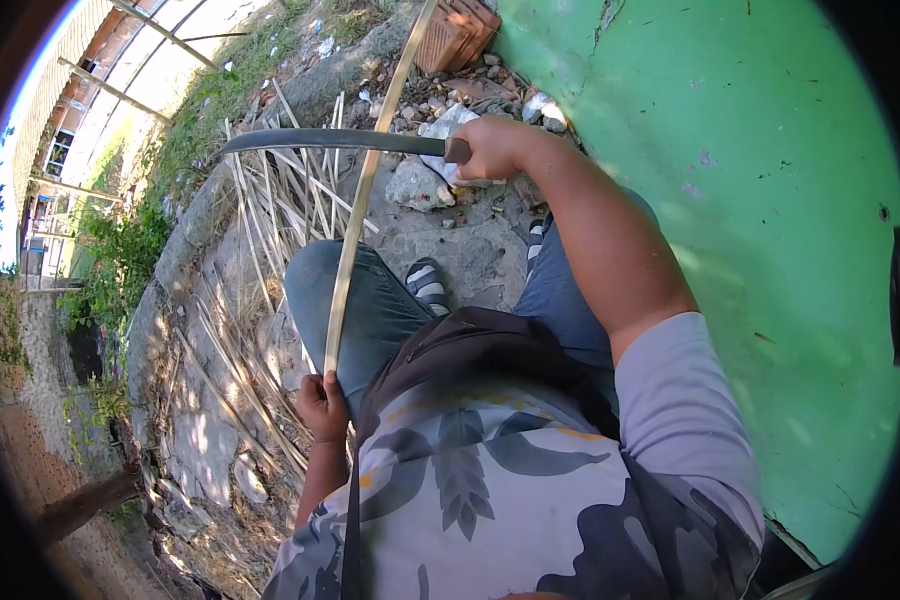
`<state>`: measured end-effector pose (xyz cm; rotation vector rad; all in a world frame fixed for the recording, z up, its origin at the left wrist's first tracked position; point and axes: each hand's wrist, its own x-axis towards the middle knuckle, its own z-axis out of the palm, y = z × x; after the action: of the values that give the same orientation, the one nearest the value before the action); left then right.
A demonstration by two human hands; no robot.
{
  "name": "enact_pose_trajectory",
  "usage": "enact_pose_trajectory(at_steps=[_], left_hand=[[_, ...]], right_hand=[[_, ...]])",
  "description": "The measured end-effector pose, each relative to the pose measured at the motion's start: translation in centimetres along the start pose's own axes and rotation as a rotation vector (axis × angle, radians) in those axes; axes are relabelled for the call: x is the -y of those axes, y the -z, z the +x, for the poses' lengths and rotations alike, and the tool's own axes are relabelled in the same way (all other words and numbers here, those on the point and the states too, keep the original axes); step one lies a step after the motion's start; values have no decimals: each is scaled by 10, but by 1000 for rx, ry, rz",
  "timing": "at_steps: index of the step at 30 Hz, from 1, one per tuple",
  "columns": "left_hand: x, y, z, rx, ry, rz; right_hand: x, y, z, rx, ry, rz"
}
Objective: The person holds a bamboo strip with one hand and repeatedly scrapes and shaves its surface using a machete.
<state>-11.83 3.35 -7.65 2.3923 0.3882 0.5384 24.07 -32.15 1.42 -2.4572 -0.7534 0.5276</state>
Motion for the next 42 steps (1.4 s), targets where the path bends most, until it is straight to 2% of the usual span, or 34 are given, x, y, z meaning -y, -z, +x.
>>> enact_pose_trajectory(at_steps=[6, 9, 12, 21, 42], left_hand=[[23, -3, -6, 11, 5, 12], [26, -6, -7, 18, 68, -90], [22, -4, -5, 25, 44, -53], [18, -5, -5, 10, 52, -49], [22, -6, -5, 0, -8, -44]], right_hand=[[10, -11, 2, 41, 8, 119], [16, -6, -3, 48, -10, 163], [12, -6, -2, 40, 45, 154], [12, 4, -6, -25, 38, -15], [13, 1, -6, 9, 60, 66]])
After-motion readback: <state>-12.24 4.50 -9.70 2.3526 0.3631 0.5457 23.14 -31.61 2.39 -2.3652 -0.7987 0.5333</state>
